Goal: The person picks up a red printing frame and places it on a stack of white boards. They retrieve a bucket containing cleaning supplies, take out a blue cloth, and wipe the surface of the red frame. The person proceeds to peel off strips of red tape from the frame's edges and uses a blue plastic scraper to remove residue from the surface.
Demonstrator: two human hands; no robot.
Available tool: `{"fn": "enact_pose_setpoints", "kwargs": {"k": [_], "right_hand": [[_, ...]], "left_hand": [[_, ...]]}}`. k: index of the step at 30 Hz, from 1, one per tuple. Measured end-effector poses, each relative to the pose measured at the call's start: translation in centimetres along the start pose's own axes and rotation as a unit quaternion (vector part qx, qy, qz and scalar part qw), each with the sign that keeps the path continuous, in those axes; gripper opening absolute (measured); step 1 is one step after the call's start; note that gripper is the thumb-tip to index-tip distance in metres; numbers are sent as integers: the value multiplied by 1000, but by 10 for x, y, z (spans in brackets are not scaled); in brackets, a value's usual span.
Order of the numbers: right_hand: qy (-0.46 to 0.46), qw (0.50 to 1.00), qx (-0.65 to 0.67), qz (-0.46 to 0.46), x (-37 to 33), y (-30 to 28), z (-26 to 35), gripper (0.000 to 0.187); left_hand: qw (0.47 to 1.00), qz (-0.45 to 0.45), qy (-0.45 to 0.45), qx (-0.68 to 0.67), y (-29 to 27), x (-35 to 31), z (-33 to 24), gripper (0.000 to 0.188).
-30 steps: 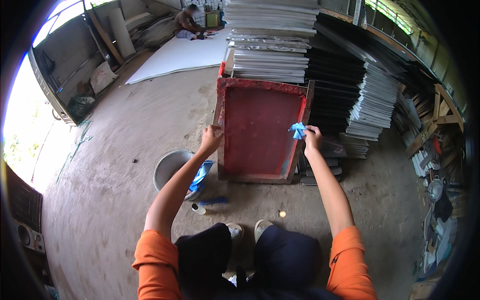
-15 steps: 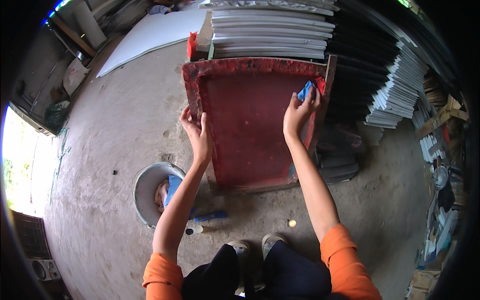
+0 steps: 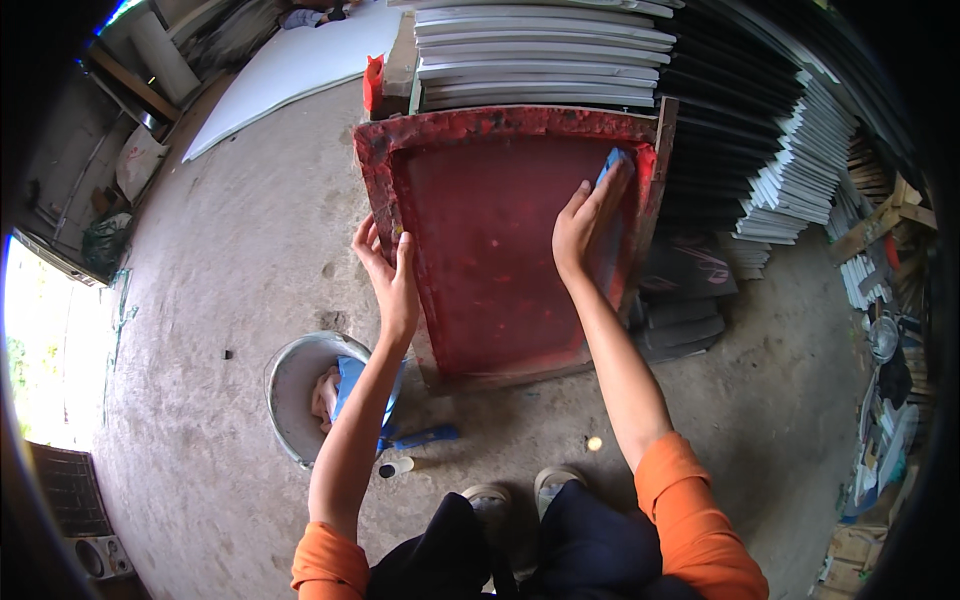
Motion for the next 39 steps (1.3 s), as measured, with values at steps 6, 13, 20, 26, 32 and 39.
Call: {"fn": "enact_pose_setpoints", "kwargs": {"k": [6, 13, 20, 26, 32, 39], "right_hand": [[-45, 996, 26, 74, -12, 31, 43, 48], [-211, 934, 141, 250, -79, 36, 114, 53], [-147, 976, -33, 158, -31, 27, 61, 55], [-191, 952, 138, 197, -73, 49, 133, 46], [-337, 873, 104, 337, -149, 18, 124, 44], [-105, 980, 71, 154, -50, 37, 94, 55]], "left_hand": [[999, 2, -27, -43, -4, 1, 6, 47], [994, 46, -59, -78, -10, 6, 12, 49], [980, 80, -126, -128, -6, 5, 8, 57], [945, 96, -164, -265, -10, 5, 7, 56], [942, 76, -194, -262, -12, 6, 14, 59], [938, 91, -197, -272, -10, 8, 17, 63]]}}
Point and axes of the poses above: each hand's wrist, its own x-axis towards the middle knuckle, its own y-axis out of the palm, z = x × y, the point moved 9 cm from there along x, towards the middle knuckle, and after that the axes turned 12 degrees about -z, right-handed, at the moved point
